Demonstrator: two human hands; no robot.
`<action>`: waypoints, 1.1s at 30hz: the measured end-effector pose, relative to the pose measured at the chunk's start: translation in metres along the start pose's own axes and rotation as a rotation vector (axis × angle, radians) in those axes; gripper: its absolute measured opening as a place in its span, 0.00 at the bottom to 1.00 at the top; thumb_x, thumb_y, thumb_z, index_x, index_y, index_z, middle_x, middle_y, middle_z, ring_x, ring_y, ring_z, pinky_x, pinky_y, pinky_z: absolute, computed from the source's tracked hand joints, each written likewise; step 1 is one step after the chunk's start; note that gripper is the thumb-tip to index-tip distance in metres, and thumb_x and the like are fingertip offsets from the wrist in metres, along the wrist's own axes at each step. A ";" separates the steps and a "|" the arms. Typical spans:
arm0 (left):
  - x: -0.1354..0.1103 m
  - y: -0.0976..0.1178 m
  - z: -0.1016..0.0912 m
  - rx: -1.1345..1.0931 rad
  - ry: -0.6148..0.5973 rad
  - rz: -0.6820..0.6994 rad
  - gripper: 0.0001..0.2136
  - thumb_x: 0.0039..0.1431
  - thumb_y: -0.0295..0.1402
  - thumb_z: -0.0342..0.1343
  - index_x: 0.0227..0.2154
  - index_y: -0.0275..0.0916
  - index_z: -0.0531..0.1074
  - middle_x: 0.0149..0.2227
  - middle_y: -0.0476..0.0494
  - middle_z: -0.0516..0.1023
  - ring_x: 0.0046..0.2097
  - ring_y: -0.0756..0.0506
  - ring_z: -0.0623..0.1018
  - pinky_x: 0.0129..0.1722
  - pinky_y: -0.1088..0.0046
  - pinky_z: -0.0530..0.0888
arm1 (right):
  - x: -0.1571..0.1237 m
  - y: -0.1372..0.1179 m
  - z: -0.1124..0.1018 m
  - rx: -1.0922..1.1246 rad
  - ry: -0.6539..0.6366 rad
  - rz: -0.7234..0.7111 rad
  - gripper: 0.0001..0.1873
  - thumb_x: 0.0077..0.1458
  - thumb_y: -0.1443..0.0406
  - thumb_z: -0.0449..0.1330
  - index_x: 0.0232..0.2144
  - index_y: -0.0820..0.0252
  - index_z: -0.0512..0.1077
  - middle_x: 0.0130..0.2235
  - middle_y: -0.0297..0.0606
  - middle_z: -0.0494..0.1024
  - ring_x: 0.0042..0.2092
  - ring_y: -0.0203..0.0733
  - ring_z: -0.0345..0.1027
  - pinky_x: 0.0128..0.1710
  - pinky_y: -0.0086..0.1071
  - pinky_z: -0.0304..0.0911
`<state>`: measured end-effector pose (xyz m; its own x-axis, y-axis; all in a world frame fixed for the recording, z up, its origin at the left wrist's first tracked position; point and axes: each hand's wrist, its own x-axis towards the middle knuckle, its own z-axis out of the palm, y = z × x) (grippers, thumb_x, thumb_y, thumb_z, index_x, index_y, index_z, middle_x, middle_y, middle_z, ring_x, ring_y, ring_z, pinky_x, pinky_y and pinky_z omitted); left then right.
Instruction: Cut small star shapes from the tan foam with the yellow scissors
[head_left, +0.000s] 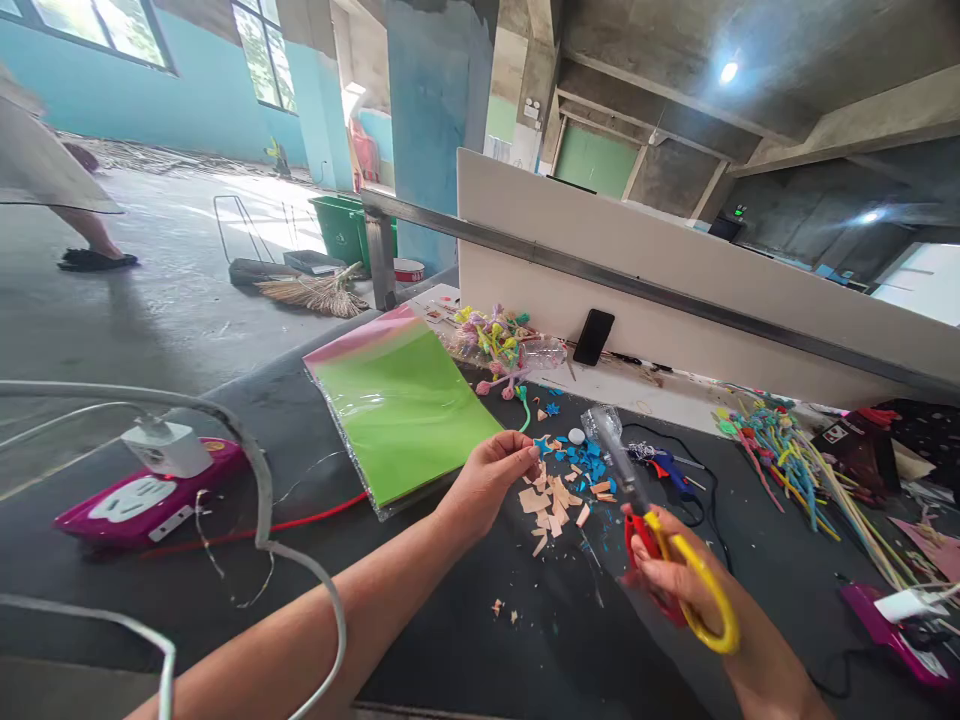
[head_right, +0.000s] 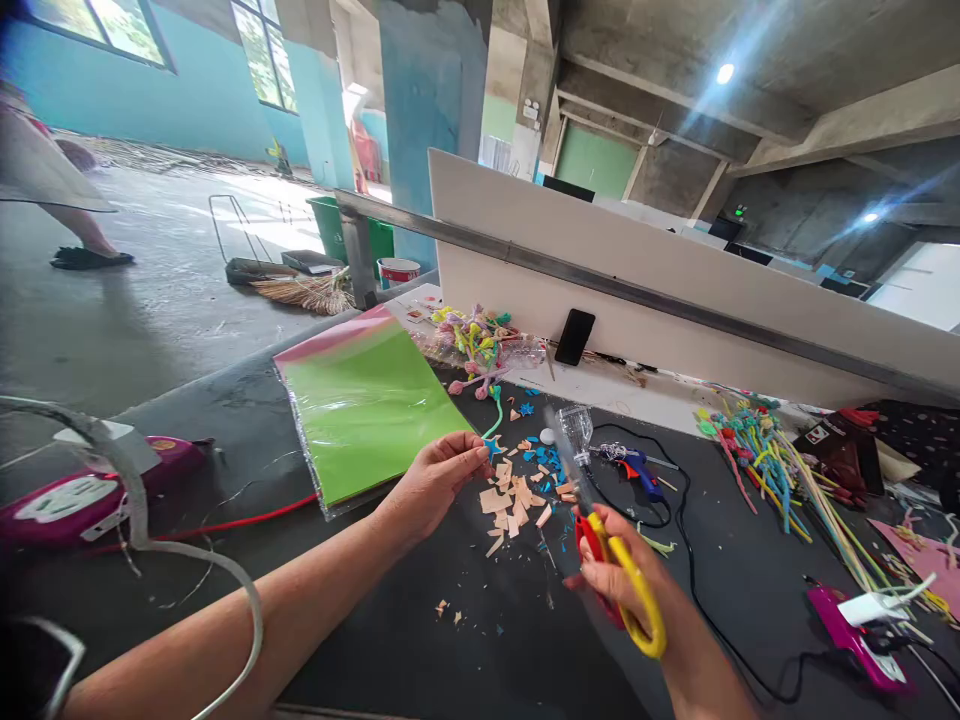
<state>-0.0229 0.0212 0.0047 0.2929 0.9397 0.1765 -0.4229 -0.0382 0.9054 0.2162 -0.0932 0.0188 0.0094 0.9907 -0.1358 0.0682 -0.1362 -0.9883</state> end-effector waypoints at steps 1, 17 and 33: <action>0.000 -0.001 0.000 0.004 -0.002 0.002 0.08 0.54 0.35 0.58 0.27 0.36 0.69 0.23 0.50 0.71 0.28 0.53 0.70 0.34 0.76 0.65 | 0.002 -0.005 0.005 0.140 -0.046 -0.005 0.25 0.45 0.63 0.63 0.49 0.48 0.66 0.27 0.29 0.67 0.27 0.37 0.63 0.35 0.42 0.71; -0.004 -0.019 0.011 0.440 -0.042 -0.072 0.09 0.53 0.37 0.56 0.24 0.36 0.67 0.23 0.51 0.68 0.28 0.52 0.67 0.30 0.75 0.63 | 0.072 0.005 0.068 0.263 0.076 -0.266 0.28 0.46 0.65 0.66 0.49 0.50 0.62 0.32 0.29 0.76 0.34 0.37 0.72 0.36 0.33 0.67; -0.010 -0.017 0.018 0.442 -0.111 -0.151 0.10 0.53 0.38 0.57 0.24 0.37 0.69 0.24 0.50 0.71 0.28 0.51 0.68 0.28 0.76 0.63 | 0.078 0.015 0.069 0.143 0.081 -0.249 0.25 0.42 0.70 0.63 0.45 0.52 0.64 0.25 0.23 0.68 0.26 0.31 0.64 0.28 0.27 0.61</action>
<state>-0.0035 0.0062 -0.0060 0.4233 0.9047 0.0492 0.0297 -0.0681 0.9972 0.1489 -0.0182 -0.0115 0.0900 0.9895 0.1127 -0.0627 0.1186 -0.9910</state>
